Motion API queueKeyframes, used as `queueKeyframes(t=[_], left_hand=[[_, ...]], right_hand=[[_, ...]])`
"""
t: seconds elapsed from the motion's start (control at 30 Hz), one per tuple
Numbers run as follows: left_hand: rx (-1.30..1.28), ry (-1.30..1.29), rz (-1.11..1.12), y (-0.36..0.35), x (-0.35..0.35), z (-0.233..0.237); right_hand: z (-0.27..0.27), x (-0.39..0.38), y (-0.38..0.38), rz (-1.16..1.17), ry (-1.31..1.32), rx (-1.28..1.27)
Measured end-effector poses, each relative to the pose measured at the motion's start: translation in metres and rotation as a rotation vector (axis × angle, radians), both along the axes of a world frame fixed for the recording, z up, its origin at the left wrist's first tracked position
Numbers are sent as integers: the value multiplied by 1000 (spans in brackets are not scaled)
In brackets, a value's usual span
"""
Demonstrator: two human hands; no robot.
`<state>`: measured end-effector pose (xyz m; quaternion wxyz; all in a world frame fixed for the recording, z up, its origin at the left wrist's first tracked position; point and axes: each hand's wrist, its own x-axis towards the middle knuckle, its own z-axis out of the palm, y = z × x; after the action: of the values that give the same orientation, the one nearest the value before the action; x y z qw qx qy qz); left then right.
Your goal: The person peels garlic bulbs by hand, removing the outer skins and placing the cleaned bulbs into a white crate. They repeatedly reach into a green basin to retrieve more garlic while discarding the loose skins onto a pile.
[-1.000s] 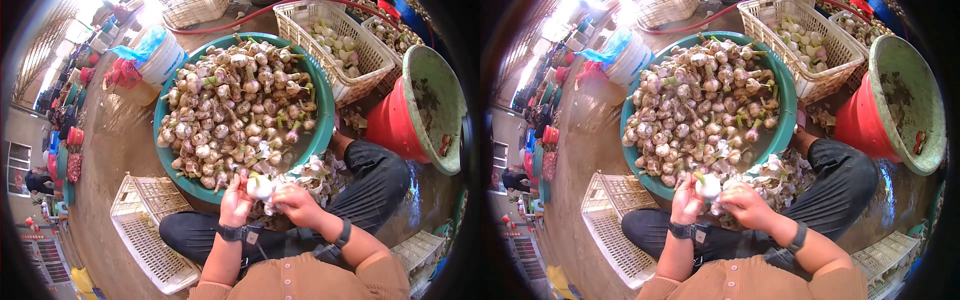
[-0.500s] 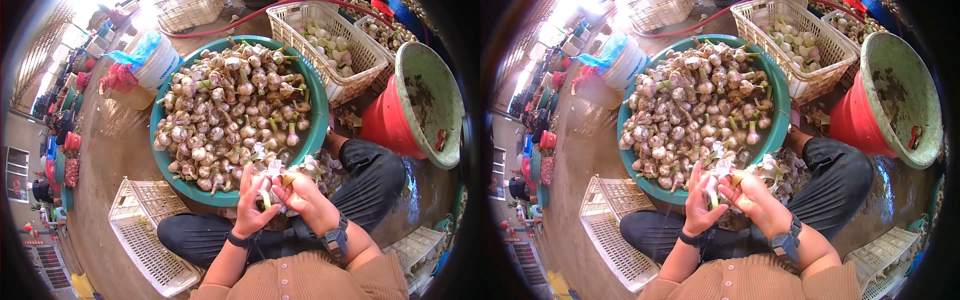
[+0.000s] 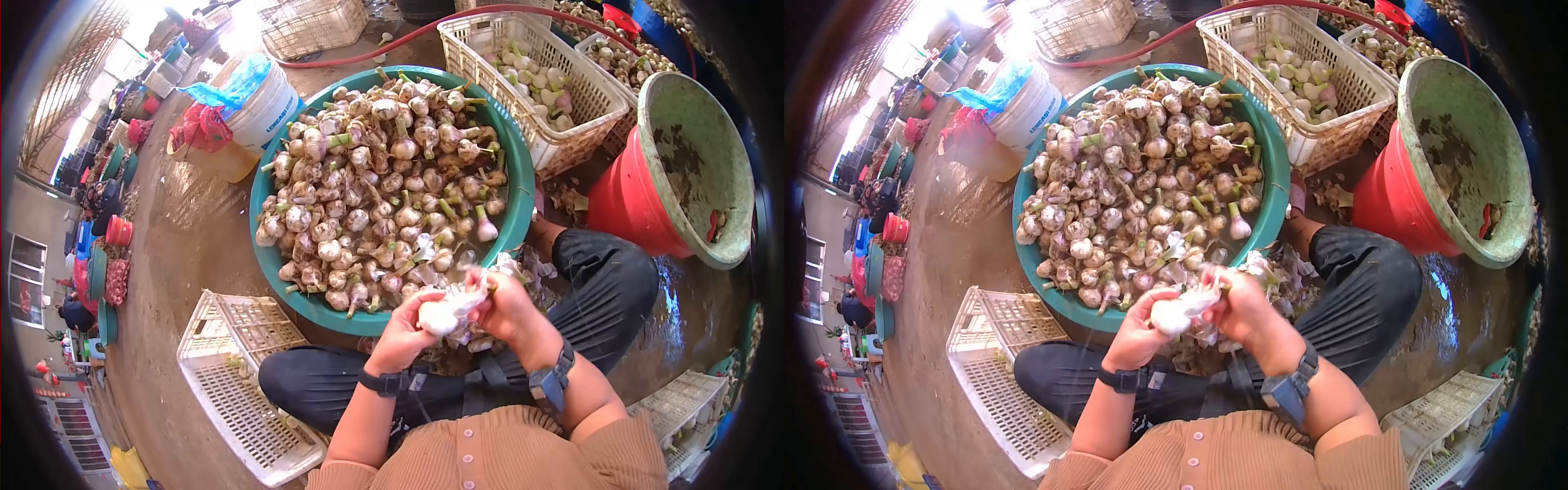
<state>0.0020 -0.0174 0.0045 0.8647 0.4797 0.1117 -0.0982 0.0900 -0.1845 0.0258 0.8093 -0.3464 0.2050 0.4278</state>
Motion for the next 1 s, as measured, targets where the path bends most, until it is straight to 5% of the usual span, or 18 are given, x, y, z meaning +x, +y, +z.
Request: queueKeyframes(t=[0.1, 0.13, 0.2, 0.27, 0.33, 0.4, 0.43, 0.47, 0.5, 0.53, 0.6, 0.67, 0.73, 0.8, 0.87, 0.9, 0.97, 1.0], left_hand=[[36, -58, -352, 1, -1, 27], [34, -62, -357, -1, 0, 28], [548, -178, -352, -7, 1, 29], [693, -255, -278, -4, -1, 12], [888, -128, -52, 3, -1, 10], [673, -68, 146, 14, -3, -13], [648, -39, 144, 13, -2, -7], [622, -10, 133, 9, -1, 1], [675, -9, 37, 3, 2, 8], [727, -10, -54, -6, 5, 15], [613, -113, -10, -28, 8, 27], [976, -276, 124, -17, 16, 27], [710, -136, 330, -5, 19, 34], [491, -4, 475, 8, 18, 32], [492, -1, 499, 8, 22, 21], [454, 6, 459, 3, 24, 15], [398, 46, 388, -8, 29, 5], [397, 50, 396, -12, 34, 2]], right_hand=[[3, 21, -7, -133, -30, 65], [13, 25, -7, -173, -57, 114], [41, 30, -12, -248, -127, 241], [81, 26, -22, -359, -206, 228], [46, 40, -63, -35, -674, 460], [33, 30, -67, 371, -1209, -587], [32, 23, -63, 851, -1350, -1238], [29, 10, -52, 809, -1295, -1378], [15, 1, -43, 611, -1429, -1276], [-16, -6, -33, 498, -1278, -1005], [-19, -10, -1, 257, -359, -331], [-67, 29, 2, 129, -36, 30], [-6, 90, -15, -222, -166, 298], [-18, 149, -8, -581, -371, -81], [-134, 184, 0, -316, -542, -374], [-125, 163, 5, -22, -150, -516], [-235, 156, 52, 118, -374, -1701], [-192, 135, 51, 310, -428, -1603]])
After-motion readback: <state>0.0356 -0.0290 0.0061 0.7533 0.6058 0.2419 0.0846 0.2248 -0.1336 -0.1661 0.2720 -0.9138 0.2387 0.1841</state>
